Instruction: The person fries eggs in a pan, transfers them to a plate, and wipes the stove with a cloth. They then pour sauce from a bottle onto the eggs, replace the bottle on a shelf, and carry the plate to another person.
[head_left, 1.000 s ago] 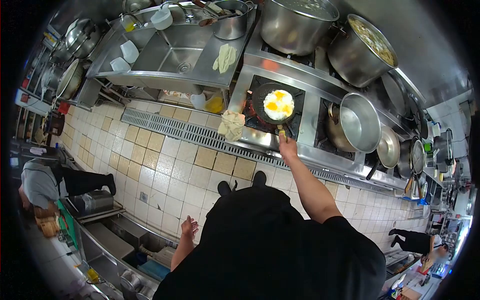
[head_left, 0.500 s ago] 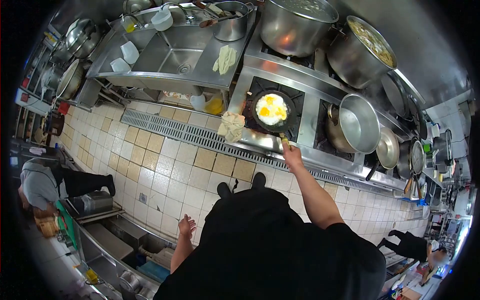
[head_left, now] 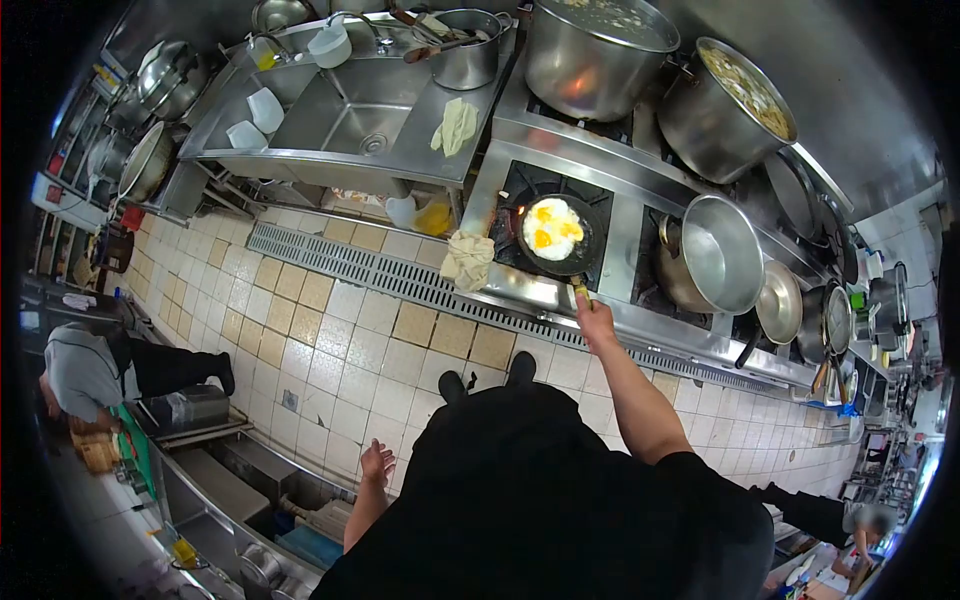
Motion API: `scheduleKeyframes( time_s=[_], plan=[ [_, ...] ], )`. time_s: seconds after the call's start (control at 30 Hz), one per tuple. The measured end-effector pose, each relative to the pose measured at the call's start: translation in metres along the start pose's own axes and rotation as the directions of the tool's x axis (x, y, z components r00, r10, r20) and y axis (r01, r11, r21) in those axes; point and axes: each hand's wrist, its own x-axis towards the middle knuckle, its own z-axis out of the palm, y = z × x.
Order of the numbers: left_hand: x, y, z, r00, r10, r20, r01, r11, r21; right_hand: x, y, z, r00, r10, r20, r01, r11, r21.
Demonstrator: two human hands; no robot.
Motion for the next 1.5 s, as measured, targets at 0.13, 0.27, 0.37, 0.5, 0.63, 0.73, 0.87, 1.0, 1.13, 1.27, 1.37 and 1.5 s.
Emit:
scheduleKeyframes(
  time_s=[0.13,0.27,0.37,0.5,0.63,0.73,0.87,1.0,1.13,1.27,1.37,1.5],
  plan=[
    [0.0,0.003,0.0,0.999,-0.03,0.014,0.03,0.999,0.041,0.049,0.025,0.021,0.982,-0.159,-0.104,0.152,0.986,-0.072],
    [0.0,0.007,0.001,1.0,0.013,0.018,-0.013,0.999,0.038,0.041,0.017,0.019,0.99,-0.126,-0.066,0.121,0.99,-0.066],
    [0.005,0.014,0.005,1.0,0.003,0.007,-0.003,1.0,0.017,0.029,0.015,0.001,0.998,-0.053,-0.046,0.049,0.996,-0.078],
    [0.002,0.022,0.006,1.0,0.017,0.012,-0.017,1.0,0.011,0.02,-0.003,-0.002,0.995,-0.003,-0.095,-0.005,0.996,-0.088],
    [0.005,0.017,0.005,1.0,-0.017,0.016,0.017,1.0,0.015,0.047,0.018,0.022,0.973,-0.205,-0.11,0.198,0.978,-0.071],
    [0.008,0.015,0.004,1.0,-0.026,0.004,0.026,1.0,0.008,0.025,0.011,0.005,0.997,-0.072,-0.027,0.071,0.997,-0.041],
    [-0.001,0.014,0.003,1.0,-0.015,0.001,0.015,1.0,0.005,0.026,0.0,0.007,0.997,-0.052,-0.063,0.054,0.998,0.027],
    [-0.007,0.012,0.002,1.0,-0.03,0.007,0.03,0.997,0.067,0.023,-0.007,0.021,0.993,-0.091,-0.076,0.091,0.996,-0.003],
    [-0.001,0.012,0.001,1.0,-0.016,0.008,0.016,1.0,0.011,0.018,0.008,0.009,0.999,-0.039,0.012,0.038,0.999,0.036],
    [-0.001,0.013,0.001,1.0,0.018,-0.002,-0.018,1.0,-0.019,0.05,0.033,0.008,0.987,-0.133,-0.095,0.129,0.99,-0.053],
    [-0.002,0.009,0.003,1.0,0.01,0.005,-0.01,1.0,0.004,0.043,0.014,0.015,0.972,-0.187,-0.145,0.185,0.982,-0.021],
    [-0.006,0.01,0.001,1.0,-0.016,0.011,0.015,0.998,0.055,0.04,0.023,0.016,0.979,-0.182,-0.087,0.183,0.983,0.0]
  ],
)
